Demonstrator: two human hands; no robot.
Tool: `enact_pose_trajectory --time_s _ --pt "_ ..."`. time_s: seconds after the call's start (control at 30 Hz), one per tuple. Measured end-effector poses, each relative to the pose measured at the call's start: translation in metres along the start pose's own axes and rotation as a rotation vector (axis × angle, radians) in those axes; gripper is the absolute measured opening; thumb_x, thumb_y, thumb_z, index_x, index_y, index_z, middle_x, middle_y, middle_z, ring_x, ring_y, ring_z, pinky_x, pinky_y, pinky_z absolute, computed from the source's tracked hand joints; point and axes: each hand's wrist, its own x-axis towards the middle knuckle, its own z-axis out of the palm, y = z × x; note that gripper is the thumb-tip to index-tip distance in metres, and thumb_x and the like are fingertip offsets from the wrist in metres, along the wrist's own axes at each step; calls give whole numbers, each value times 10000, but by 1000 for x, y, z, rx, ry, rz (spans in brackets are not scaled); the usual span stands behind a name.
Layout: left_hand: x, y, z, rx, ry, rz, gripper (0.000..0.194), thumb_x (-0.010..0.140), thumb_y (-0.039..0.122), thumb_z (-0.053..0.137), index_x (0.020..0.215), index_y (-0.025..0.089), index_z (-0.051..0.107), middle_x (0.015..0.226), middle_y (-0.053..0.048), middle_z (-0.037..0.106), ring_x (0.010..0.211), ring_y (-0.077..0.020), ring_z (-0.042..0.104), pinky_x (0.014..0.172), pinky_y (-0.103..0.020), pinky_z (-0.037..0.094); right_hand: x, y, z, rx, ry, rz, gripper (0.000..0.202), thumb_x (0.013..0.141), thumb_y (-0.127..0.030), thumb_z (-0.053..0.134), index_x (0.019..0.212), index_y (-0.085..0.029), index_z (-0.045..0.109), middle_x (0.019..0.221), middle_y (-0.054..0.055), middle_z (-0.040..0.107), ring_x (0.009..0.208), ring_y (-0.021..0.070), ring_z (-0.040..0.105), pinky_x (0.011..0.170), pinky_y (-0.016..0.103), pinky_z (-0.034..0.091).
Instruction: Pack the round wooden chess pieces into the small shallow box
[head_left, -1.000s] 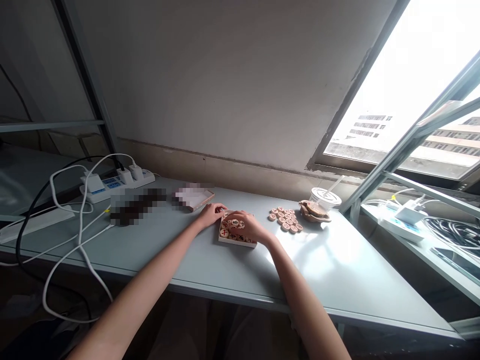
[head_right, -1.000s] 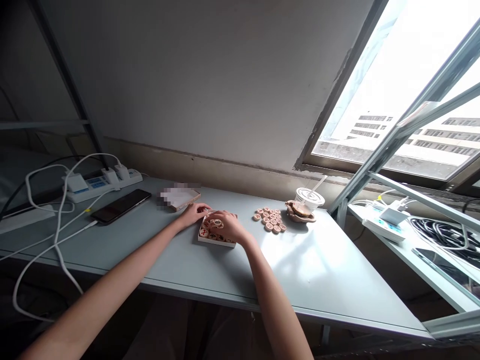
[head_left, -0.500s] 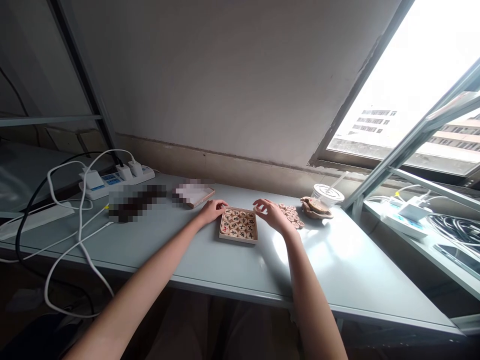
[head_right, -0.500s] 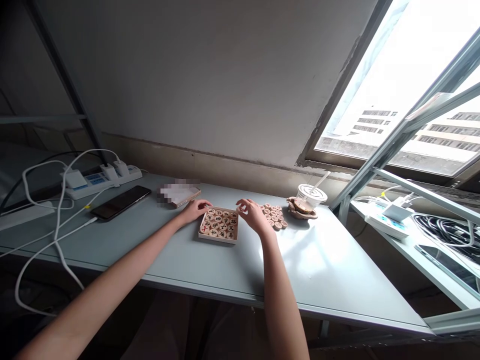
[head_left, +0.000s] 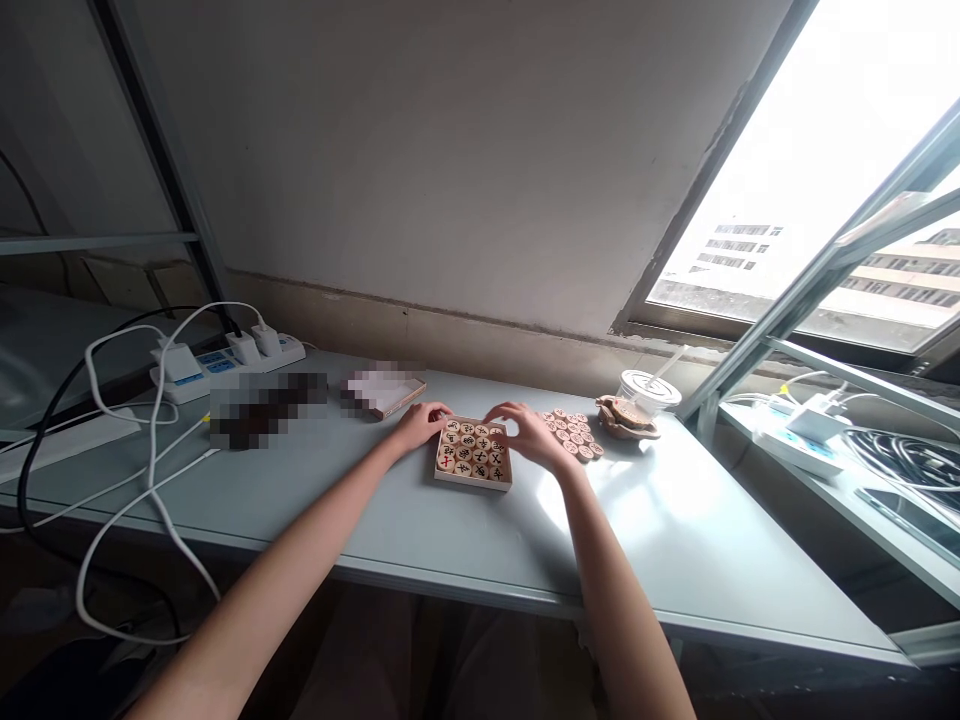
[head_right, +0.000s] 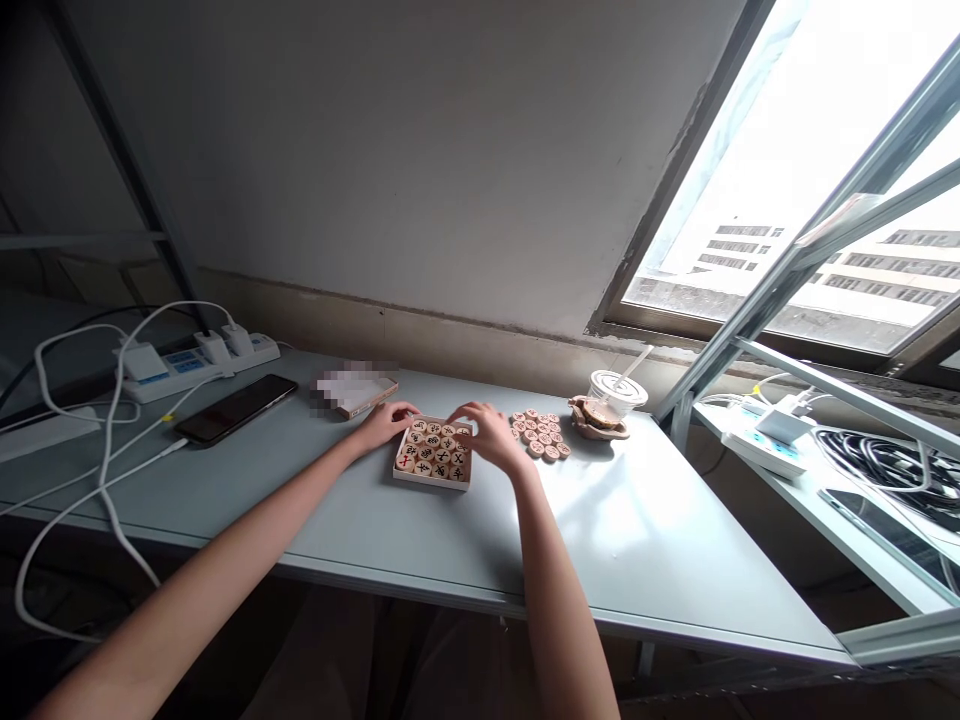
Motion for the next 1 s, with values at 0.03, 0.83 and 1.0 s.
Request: enact_pose_trajectory --time_s 0.03,0.83,1.0 --pt "0 1 0 4 -2 7 284 767 315 490 926 152 660 860 -62 674 772 -190 592 677 -268 436 3 -9 6 109 -70 -79 211 811 -251 584 1016 -264 631 1075 33 610 973 198 542 825 330 408" --pt "-2 4 -1 8 1 18 269 768 316 497 932 167 650 881 -59 676 803 -193 603 704 -271 451 -27 39 -28 -95 -169 363 144 715 -246 586 853 -210 609 836 25 604 744 154 540 630 245 400" --pt "-3 9 -3 22 -12 6 273 776 324 493 919 155 653 890 -70 680 812 -201 606 723 -286 453 -24 47 -24 -88 -149 288 213 732 -242 574 940 -243 619 822 11 612 792 158 554 659 242 401"
